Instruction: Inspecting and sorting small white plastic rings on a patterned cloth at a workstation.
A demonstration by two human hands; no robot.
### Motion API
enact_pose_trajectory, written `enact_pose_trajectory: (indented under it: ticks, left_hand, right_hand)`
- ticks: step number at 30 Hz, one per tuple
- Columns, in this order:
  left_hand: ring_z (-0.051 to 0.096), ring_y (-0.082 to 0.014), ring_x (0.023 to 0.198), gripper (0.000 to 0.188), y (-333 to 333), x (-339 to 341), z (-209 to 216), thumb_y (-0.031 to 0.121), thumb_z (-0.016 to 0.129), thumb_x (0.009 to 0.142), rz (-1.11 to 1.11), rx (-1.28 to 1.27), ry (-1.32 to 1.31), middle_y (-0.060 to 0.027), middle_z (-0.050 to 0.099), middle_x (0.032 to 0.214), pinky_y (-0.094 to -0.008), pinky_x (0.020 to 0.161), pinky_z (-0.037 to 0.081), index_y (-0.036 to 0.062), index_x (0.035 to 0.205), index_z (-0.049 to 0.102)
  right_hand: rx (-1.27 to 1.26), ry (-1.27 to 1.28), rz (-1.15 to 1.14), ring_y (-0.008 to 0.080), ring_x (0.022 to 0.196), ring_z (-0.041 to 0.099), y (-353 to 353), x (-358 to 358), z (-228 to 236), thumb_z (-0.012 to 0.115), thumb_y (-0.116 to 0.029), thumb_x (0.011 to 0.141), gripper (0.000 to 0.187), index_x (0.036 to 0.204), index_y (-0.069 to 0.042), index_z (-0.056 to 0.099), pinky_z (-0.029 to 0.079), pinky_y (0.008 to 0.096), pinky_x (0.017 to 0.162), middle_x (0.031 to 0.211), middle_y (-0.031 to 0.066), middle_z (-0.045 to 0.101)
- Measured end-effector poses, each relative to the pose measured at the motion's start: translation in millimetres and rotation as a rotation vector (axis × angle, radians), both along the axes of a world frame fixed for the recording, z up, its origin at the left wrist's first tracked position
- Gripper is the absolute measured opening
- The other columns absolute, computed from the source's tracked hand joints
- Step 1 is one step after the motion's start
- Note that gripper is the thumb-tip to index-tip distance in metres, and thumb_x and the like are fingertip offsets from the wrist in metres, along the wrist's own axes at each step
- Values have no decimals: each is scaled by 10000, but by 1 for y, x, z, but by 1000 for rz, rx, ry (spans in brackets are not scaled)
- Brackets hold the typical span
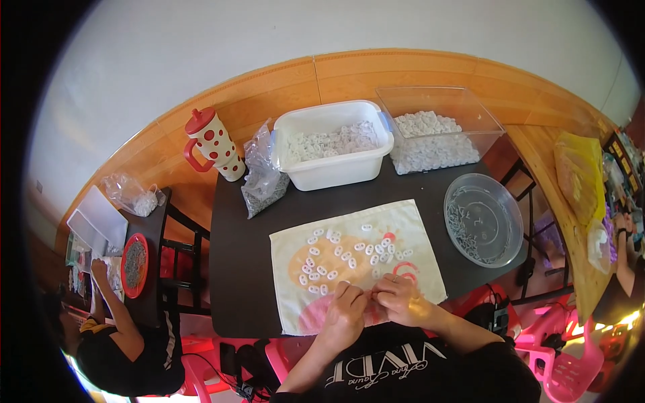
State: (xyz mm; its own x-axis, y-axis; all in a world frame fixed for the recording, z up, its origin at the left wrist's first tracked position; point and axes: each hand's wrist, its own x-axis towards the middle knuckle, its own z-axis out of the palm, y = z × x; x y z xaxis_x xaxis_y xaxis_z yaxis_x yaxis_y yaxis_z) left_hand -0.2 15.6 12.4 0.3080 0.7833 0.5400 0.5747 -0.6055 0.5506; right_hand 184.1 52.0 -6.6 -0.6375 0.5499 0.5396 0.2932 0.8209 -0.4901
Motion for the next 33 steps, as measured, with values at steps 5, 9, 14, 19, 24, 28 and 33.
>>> enact_pose_trajectory:
  ticks: [5,9,14,19,24,28,33]
  left_hand:
    - [537,-307,790,159,-1,0,1,-103,635,678,-3,-10,36,-135,587,838,-369,670,466,-47,827,632]
    - [518,-321,793,142,0,1,-1,-86,626,693,-37,-13,74,-145,548,811,-373,682,462,-63,833,621]
    - [547,-324,797,226,-4,-6,-4,-97,635,687,-20,-50,-22,-144,591,824,-375,684,475,-61,909,652]
    - [585,-322,815,307,-1,-7,-6,-83,649,726,52,-125,-178,-135,636,829,-380,703,491,-45,1030,675]
    - [588,-324,823,293,-9,-10,-1,-40,677,745,7,-76,-94,-138,634,847,-388,709,489,-28,1037,676]
    - [555,-331,843,327,-8,-12,-9,-52,676,736,-28,-52,-104,-154,603,878,-397,739,475,-63,1061,641]
    - [561,-331,827,312,-8,-8,-10,-50,681,726,-8,-25,-61,-139,610,874,-389,723,480,-48,1037,652]
  right_hand:
    - [-13,-5,13,286,776,557,0,-1,5,635,-29,620,160,757,-33,554,468,383,677,827,92,529]
    - [34,-26,18,283,761,547,0,-1,6,642,-36,613,163,746,-34,547,460,379,670,800,88,509]
    - [-32,-8,8,282,749,542,0,-1,3,650,-12,628,161,746,-38,543,458,394,654,794,87,506]
    - [4,92,-45,287,736,614,23,20,47,646,58,712,122,780,-28,593,497,379,618,796,101,601]
    - [437,139,-453,229,671,596,123,51,165,675,36,820,70,861,4,628,470,311,618,781,106,617]
    - [261,224,-575,139,723,579,143,50,165,651,11,873,49,920,9,638,467,277,663,816,80,627]
    - [-124,-82,-54,301,852,641,87,6,69,646,45,795,144,931,-1,662,521,363,761,912,143,639]
